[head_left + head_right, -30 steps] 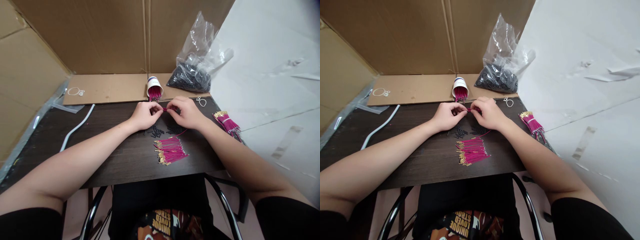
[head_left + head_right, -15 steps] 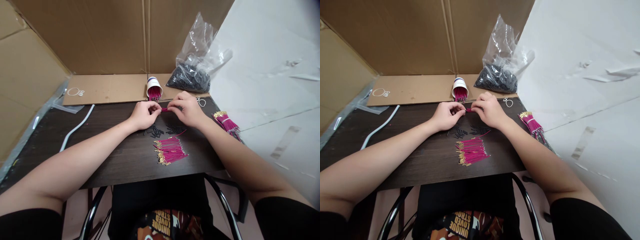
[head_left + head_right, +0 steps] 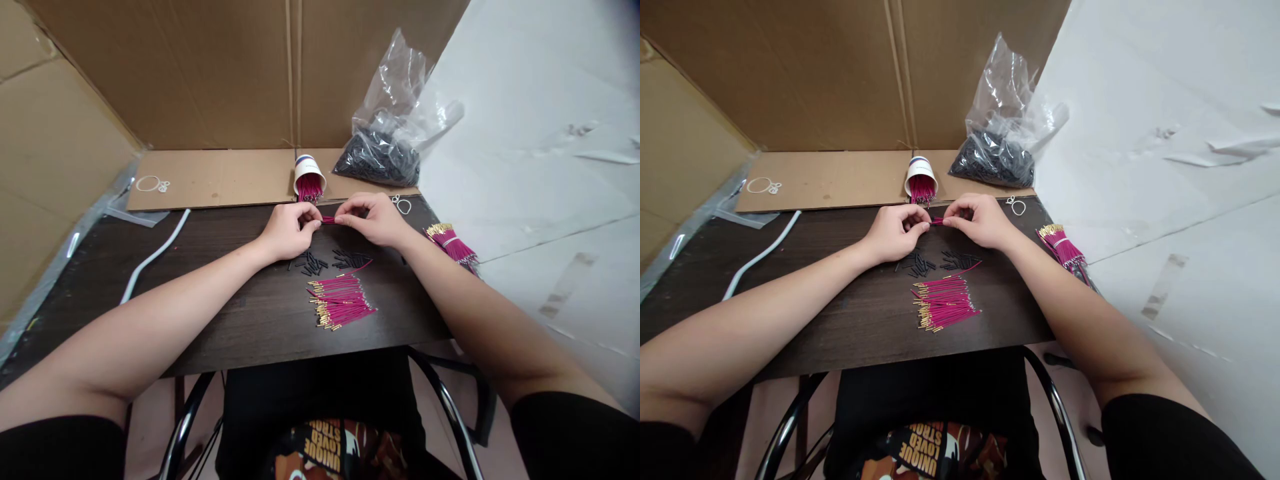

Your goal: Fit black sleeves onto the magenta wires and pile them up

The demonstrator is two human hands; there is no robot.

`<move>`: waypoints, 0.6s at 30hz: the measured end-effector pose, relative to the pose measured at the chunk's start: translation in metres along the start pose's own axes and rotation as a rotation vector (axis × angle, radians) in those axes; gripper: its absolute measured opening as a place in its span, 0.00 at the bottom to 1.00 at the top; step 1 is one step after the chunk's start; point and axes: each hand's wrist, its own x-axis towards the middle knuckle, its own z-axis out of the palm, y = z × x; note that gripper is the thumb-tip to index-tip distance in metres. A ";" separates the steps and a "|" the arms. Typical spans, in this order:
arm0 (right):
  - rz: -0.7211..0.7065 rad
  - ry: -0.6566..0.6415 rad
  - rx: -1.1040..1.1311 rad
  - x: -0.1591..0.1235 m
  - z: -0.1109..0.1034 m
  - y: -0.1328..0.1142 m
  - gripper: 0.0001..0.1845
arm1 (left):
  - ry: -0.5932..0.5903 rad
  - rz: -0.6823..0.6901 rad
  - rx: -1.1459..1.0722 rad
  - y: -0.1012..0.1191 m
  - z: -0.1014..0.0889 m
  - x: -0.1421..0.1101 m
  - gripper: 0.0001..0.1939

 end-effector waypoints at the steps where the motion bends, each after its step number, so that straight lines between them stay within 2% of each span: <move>1: -0.027 -0.002 -0.031 0.000 -0.002 -0.001 0.14 | -0.001 0.009 0.011 0.000 0.000 0.000 0.04; 4: -0.114 -0.020 -0.120 -0.001 -0.007 -0.004 0.09 | -0.004 0.020 0.023 0.000 0.000 0.000 0.04; 8: -0.153 -0.028 -0.146 -0.001 -0.010 -0.006 0.09 | 0.006 0.010 0.028 0.000 0.000 -0.001 0.04; 15: 0.005 -0.034 -0.051 0.000 -0.009 -0.004 0.14 | 0.009 0.007 0.047 -0.001 0.000 0.000 0.04; 18: 0.027 -0.044 -0.053 -0.001 -0.009 -0.002 0.14 | 0.000 0.022 0.076 -0.002 -0.001 0.001 0.04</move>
